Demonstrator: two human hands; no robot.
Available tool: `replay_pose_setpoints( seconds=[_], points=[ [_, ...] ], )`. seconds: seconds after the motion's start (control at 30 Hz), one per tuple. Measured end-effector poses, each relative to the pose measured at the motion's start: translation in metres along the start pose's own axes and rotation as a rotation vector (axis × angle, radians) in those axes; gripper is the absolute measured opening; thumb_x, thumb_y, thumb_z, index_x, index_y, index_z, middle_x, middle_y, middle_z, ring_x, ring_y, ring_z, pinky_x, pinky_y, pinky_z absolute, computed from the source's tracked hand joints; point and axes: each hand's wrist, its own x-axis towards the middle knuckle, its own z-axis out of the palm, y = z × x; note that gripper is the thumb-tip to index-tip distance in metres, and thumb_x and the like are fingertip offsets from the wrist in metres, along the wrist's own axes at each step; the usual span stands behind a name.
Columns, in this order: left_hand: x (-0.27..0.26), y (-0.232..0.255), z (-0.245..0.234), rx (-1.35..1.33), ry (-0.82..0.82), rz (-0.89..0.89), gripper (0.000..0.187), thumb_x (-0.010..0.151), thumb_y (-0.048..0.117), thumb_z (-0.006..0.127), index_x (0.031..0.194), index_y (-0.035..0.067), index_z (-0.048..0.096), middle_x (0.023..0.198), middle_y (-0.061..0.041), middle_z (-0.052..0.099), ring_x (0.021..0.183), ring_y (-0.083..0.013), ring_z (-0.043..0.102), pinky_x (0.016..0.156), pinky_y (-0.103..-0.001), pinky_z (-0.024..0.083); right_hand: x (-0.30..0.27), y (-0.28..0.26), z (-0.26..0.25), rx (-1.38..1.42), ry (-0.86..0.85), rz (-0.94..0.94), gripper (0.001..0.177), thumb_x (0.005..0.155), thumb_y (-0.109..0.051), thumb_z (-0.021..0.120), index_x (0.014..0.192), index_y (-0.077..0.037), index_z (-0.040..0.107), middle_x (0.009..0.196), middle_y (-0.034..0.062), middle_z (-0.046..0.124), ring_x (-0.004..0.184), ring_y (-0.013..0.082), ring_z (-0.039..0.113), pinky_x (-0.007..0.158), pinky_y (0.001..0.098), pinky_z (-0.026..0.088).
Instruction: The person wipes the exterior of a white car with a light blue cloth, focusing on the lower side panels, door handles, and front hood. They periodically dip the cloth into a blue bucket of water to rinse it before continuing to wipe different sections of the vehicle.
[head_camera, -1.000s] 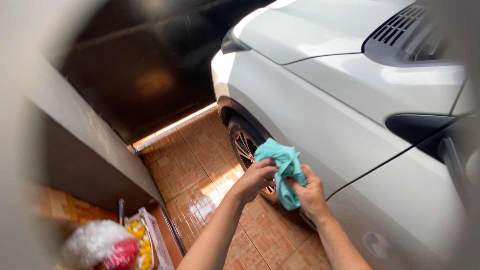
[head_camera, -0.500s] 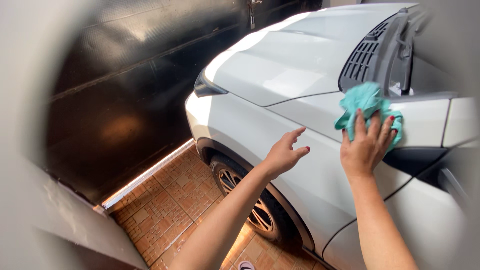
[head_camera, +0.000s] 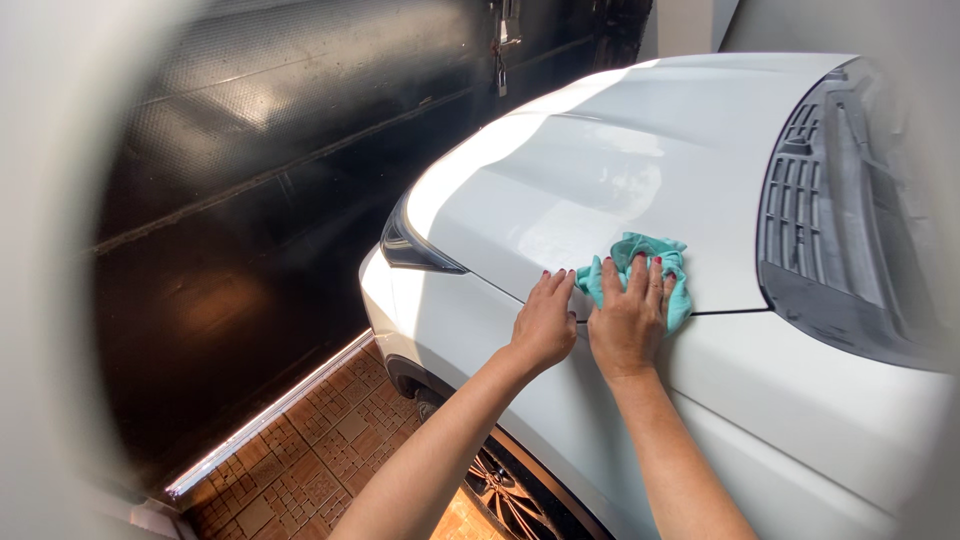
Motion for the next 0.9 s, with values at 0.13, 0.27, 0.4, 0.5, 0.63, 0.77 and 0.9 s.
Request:
replay_pose_setpoints(
  seconds=[0.13, 0.27, 0.4, 0.5, 0.63, 0.77, 0.9],
  points=[
    [0.031, -0.05, -0.016, 0.099, 0.021, 0.019, 0.064, 0.087, 0.001, 0.055, 0.149, -0.001, 0.039, 0.159, -0.02, 0.036, 0.153, -0.0378, 0.023, 0.125, -0.046, 0.019, 0.025, -0.035, 0.05, -0.007, -0.016, -0.019, 0.048, 0.086, -0.008, 0.07, 0.133, -0.011, 0.067, 0.147, 0.027, 0.05, 0.142, 0.0477, 0.042, 0.121, 0.0601, 0.028],
    [0.061, -0.104, -0.04, 0.086, 0.022, 0.015, 0.062, 0.087, 0.001, 0.054, 0.148, 0.0, 0.042, 0.158, -0.021, 0.037, 0.152, -0.0379, 0.024, 0.124, -0.046, 0.018, 0.046, -0.068, 0.094, -0.007, -0.047, 0.001, 0.044, 0.088, -0.009, 0.069, 0.132, -0.012, 0.068, 0.147, 0.0287, 0.048, 0.143, 0.0496, 0.04, 0.12, 0.0612, 0.027],
    [0.089, -0.156, -0.069, 0.118, -0.023, 0.037, 0.061, 0.087, 0.001, 0.054, 0.147, -0.002, 0.043, 0.158, -0.022, 0.037, 0.152, -0.0385, 0.024, 0.125, -0.046, 0.018, 0.065, -0.102, 0.132, -0.021, -0.055, 0.05, 0.042, 0.088, -0.008, 0.069, 0.131, -0.01, 0.068, 0.148, 0.0291, 0.046, 0.144, 0.0504, 0.037, 0.121, 0.0631, 0.026],
    [0.11, -0.194, -0.097, 0.145, -0.072, 0.055, 0.063, 0.086, -0.001, 0.053, 0.148, -0.002, 0.042, 0.159, -0.023, 0.036, 0.152, -0.0386, 0.023, 0.125, -0.045, 0.017, 0.077, -0.124, 0.157, -0.048, -0.056, 0.108, 0.043, 0.086, -0.007, 0.069, 0.13, -0.009, 0.069, 0.15, 0.0283, 0.044, 0.146, 0.0506, 0.034, 0.121, 0.0636, 0.024],
    [0.137, -0.241, -0.129, 0.182, -0.183, 0.084, 0.063, 0.086, 0.0, 0.054, 0.148, -0.001, 0.041, 0.159, -0.021, 0.035, 0.153, -0.0376, 0.021, 0.124, -0.045, 0.017, 0.091, -0.151, 0.187, -0.097, -0.047, 0.205, 0.041, 0.086, -0.007, 0.071, 0.128, -0.008, 0.07, 0.153, 0.0282, 0.043, 0.15, 0.0497, 0.029, 0.124, 0.0645, 0.02],
    [0.162, -0.286, -0.141, 0.097, -0.184, 0.089, 0.059, 0.088, 0.0, 0.052, 0.147, 0.001, 0.043, 0.158, -0.021, 0.037, 0.152, -0.0378, 0.023, 0.123, -0.045, 0.019, 0.104, -0.171, 0.215, -0.119, -0.064, 0.265, 0.037, 0.088, -0.005, 0.069, 0.124, -0.007, 0.07, 0.153, 0.0284, 0.042, 0.151, 0.0503, 0.026, 0.123, 0.0649, 0.017],
    [0.183, -0.33, -0.137, 0.065, -0.158, 0.127, 0.056, 0.09, -0.002, 0.052, 0.146, 0.0, 0.048, 0.156, -0.023, 0.041, 0.151, -0.04, 0.028, 0.124, -0.046, 0.023, 0.121, -0.195, 0.245, -0.131, -0.084, 0.25, 0.03, 0.089, -0.006, 0.069, 0.12, -0.006, 0.07, 0.152, 0.0284, 0.042, 0.151, 0.0504, 0.026, 0.123, 0.0663, 0.016]
  ],
)
